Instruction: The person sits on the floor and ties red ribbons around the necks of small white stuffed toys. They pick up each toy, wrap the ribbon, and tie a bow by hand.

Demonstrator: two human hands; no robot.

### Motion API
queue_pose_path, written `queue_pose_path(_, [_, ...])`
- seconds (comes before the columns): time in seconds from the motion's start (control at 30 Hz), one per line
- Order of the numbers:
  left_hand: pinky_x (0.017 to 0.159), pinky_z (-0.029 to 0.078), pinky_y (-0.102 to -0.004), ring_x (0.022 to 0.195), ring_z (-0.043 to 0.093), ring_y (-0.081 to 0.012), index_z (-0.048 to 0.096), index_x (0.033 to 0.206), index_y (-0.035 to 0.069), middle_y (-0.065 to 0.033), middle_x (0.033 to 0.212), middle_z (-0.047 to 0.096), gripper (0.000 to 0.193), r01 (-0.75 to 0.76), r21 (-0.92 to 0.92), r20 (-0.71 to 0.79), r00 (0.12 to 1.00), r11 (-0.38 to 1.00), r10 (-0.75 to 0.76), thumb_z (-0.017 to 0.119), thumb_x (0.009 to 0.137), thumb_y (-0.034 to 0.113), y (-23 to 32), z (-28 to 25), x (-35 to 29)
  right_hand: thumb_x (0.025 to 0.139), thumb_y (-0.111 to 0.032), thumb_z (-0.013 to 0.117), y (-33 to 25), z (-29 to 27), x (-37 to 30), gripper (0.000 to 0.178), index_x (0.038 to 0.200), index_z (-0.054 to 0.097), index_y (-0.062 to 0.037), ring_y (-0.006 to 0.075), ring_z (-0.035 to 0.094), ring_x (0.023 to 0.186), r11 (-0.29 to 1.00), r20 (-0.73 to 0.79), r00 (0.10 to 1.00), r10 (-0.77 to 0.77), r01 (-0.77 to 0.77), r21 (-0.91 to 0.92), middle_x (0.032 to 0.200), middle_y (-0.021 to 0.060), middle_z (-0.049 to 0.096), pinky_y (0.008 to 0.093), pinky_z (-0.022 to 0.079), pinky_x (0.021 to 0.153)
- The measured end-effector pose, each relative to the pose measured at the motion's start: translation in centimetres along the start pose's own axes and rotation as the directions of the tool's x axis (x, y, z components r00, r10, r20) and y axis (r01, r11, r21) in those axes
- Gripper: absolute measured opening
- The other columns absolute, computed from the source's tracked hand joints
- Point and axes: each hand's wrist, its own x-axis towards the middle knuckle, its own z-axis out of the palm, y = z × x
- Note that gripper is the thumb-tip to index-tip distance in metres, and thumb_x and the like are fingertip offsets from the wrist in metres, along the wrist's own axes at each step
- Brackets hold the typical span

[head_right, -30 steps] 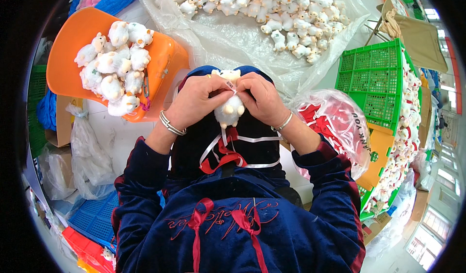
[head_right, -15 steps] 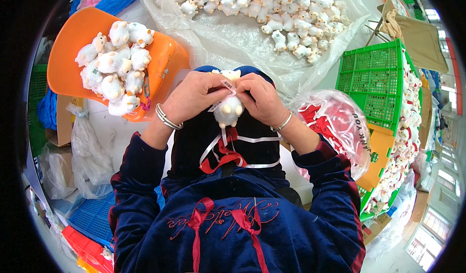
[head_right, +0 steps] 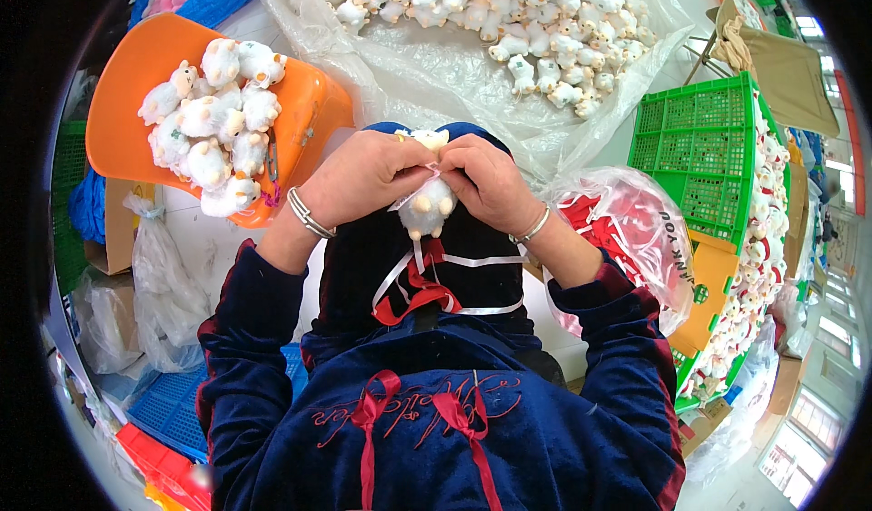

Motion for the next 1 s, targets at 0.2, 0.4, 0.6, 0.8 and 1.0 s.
queue_pose_path(0.2, [0.066, 0.053, -0.0431, 0.072, 0.067, -0.0342, 0.061, 0.085, 0.004, -0.0141, 0.075, 0.066, 0.017, 0.114, -0.065, -0.128, 0.984, 0.991, -0.121, 0.067, 0.087, 0.019, 0.6, 1.6, -0.7, 0.084, 0.006, 0.072, -0.7, 0.1, 0.4, 0.024, 0.102, 0.060, -0.0033, 0.0299, 0.066, 0.084, 1.000, -0.029, 1.000, -0.004, 0.004, -0.013, 0.095, 0.0130, 0.065, 0.0356, 0.054, 0.074])
queue_pose_path(0.4, [0.062, 0.051, -0.0400, 0.068, 0.065, -0.0308, 0.059, 0.084, 0.004, -0.0117, 0.071, 0.063, 0.015, 0.204, -0.247, -0.218, 0.941, 0.947, -0.259, 0.070, 0.084, 0.013, 1.0, 2.9, -2.1, 0.085, 0.005, 0.072, -1.0, 0.2, -0.4, 0.025, 0.104, 0.059, -0.0026, 0.0265, 0.063, 0.080, 0.995, -0.049, 0.994, 0.095, -0.093, 0.040, 0.092, 0.0120, 0.063, 0.0345, 0.052, 0.071])
queue_pose_path(0.6, [0.062, 0.051, -0.0270, 0.063, 0.062, -0.0125, 0.062, 0.087, 0.002, -0.0053, 0.072, 0.063, 0.010, 0.238, -0.274, -0.289, 0.904, 0.932, -0.316, 0.071, 0.084, 0.005, 1.2, 3.7, -2.7, 0.084, 0.005, 0.073, -1.4, -0.1, -0.7, 0.029, 0.108, 0.060, -0.0035, 0.0254, 0.062, 0.077, 0.987, -0.054, 0.986, 0.156, -0.158, -0.024, 0.088, 0.0108, 0.061, 0.0346, 0.051, 0.069])
queue_pose_path(0.8, [0.062, 0.052, -0.0259, 0.065, 0.063, -0.0108, 0.065, 0.090, 0.001, -0.0052, 0.075, 0.066, 0.009, 0.218, -0.327, -0.340, 0.881, 0.920, -0.329, 0.071, 0.084, 0.002, 1.3, 4.0, -3.2, 0.083, 0.003, 0.073, -1.7, -0.5, -0.1, 0.030, 0.110, 0.063, -0.0048, 0.0269, 0.060, 0.076, 0.992, 0.021, 0.993, 0.118, -0.117, -0.048, 0.085, 0.0093, 0.059, 0.0348, 0.050, 0.068])
queue_pose_path(1.0, [0.067, 0.054, -0.0242, 0.069, 0.067, -0.0106, 0.069, 0.099, 0.000, -0.0057, 0.080, 0.070, 0.014, 0.266, -0.375, -0.232, 0.900, 0.888, -0.368, 0.074, 0.086, 0.004, 2.0, 2.9, -3.0, 0.084, -0.001, 0.073, -1.8, -0.6, 0.5, 0.025, 0.108, 0.067, -0.0050, 0.0263, 0.062, 0.077, 0.992, 0.050, 0.991, 0.125, -0.125, 0.002, 0.087, 0.0091, 0.061, 0.0351, 0.050, 0.069])
